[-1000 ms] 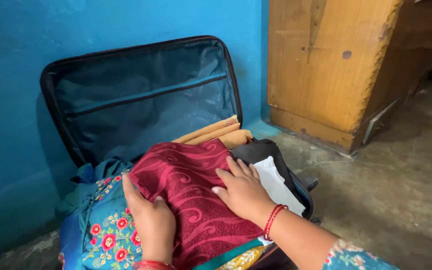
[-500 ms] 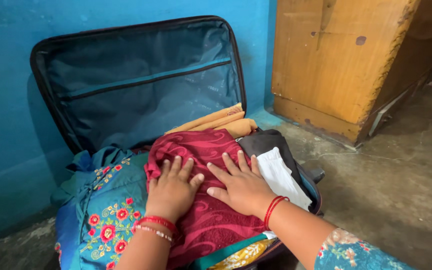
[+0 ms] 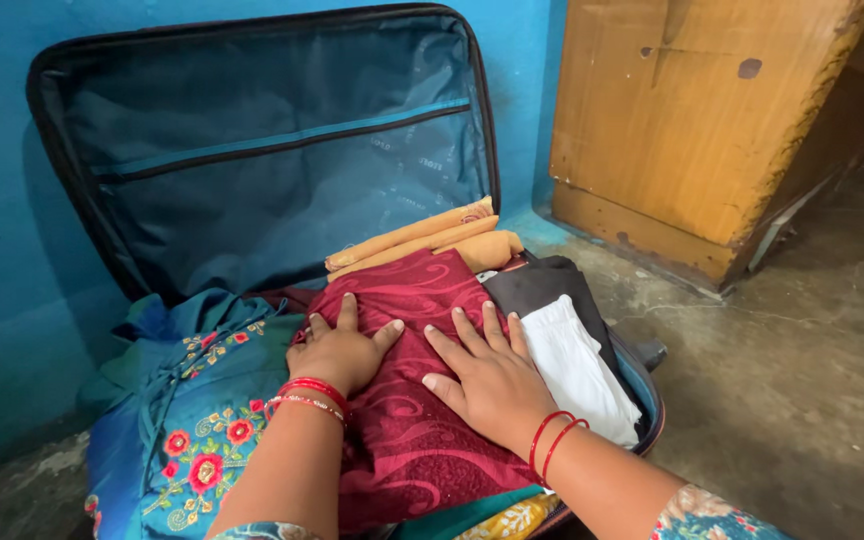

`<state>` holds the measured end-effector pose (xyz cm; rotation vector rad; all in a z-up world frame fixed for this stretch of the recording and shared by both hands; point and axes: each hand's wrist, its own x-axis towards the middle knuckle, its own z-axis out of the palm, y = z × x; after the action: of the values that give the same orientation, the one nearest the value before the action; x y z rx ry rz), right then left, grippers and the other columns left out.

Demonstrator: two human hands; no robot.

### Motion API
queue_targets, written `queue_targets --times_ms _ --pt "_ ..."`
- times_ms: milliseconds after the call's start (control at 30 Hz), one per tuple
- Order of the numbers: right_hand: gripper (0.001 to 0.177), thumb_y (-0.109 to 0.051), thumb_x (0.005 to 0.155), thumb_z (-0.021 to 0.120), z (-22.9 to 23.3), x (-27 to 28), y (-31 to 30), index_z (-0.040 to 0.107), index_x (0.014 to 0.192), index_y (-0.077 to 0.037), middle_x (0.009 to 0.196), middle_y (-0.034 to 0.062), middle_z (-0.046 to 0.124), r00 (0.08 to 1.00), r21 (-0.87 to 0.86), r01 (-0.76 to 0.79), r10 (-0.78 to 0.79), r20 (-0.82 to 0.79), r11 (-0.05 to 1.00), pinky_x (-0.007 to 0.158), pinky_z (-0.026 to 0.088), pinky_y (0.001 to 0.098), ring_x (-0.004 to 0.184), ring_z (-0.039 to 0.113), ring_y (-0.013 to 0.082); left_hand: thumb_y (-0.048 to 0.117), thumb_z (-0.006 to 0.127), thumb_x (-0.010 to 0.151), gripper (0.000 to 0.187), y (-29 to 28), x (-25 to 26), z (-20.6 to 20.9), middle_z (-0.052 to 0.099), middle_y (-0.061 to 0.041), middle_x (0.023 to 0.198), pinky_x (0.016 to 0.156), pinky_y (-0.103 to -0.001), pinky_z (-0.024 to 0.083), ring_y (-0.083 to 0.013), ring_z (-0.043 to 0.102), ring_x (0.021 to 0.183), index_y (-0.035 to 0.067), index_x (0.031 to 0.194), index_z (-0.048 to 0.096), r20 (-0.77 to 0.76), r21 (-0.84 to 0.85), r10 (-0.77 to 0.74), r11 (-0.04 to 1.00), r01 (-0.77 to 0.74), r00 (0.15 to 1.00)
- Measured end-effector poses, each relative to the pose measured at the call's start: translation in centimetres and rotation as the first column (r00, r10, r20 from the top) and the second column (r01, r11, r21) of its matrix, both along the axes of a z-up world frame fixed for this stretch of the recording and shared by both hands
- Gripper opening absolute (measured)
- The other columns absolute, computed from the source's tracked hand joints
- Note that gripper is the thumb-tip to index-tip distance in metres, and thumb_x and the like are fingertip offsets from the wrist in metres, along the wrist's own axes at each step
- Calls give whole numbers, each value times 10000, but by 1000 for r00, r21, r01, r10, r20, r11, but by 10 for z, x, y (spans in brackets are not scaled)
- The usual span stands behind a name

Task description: The person folds a maroon patterned cloth and places it into an open suitcase containing other folded garments. They then close the suitcase lid and zip it shut.

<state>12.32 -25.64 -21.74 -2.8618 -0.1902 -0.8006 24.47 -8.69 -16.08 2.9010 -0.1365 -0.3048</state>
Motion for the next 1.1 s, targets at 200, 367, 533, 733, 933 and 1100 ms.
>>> queue_targets --times_ms 200,367,533,733,933,1100 --pt "604 -521 987 478 -7 -10 -2 516 1474 -167 1543 191 450 999 19 -13 12 38 1000 1212 133 556 1472 285 447 789 386 907 909 14 -7 -30 145 -214 1686 1210 -518 235 -376 235 1535 287 1634 173 304 -64 -94 991 119 948" --pt "649 -523 1010 456 -5 -17 -5 421 1532 -138 1577 222 381 997 -9 -63 62 -50 998 1221 115 542 1496 248 446 774 413 895 900 26 -57 -26 50 -184 1697 1233 -530 172 -401 117 1556 354 1636 122 263 15 -221 974 225 939" --pt "1049 -681 877 602 33 -22 -17 94 1644 -177 1657 306 15 797 113 -240 262 -544 964 1235 44 526 1557 -25 472 736 710 768 1207 61 -122 13 -87 -149 1723 1263 -507 173 -414 22 1586 416 1630 -71 -110 204 -389 892 404 915" --pt "1527 -701 593 859 55 -50 14 -118 1638 -168 1650 334 -144 678 -105 -196 57 -733 975 1243 59 542 1544 -94 500 612 904 692 1450 52 -158 19 -150 -162 1715 1252 -527 154 -433 -3 1574 361 1620 -181 -74 343 -363 866 365 929" --pt "1509 -632 589 924 40 -59 23 -71 1616 -149 1646 335 -111 792 -92 -139 55 -608 986 1241 34 556 1543 -88 499 599 924 658 1422 51 -154 -1 -113 -150 1704 1225 -548 152 -435 6 1556 360 1609 -105 58 326 -362 888 325 931" --pt "1500 -602 570 938 36 -67 26 -51 1611 -167 1653 309 -82 823 -90 -119 48 -565 989 1245 61 554 1545 -67 485 563 923 614 1363 66 -162 -19 56 -159 1677 1200 -529 198 -415 130 1526 325 1619 34 283 243 -415 903 353 865"
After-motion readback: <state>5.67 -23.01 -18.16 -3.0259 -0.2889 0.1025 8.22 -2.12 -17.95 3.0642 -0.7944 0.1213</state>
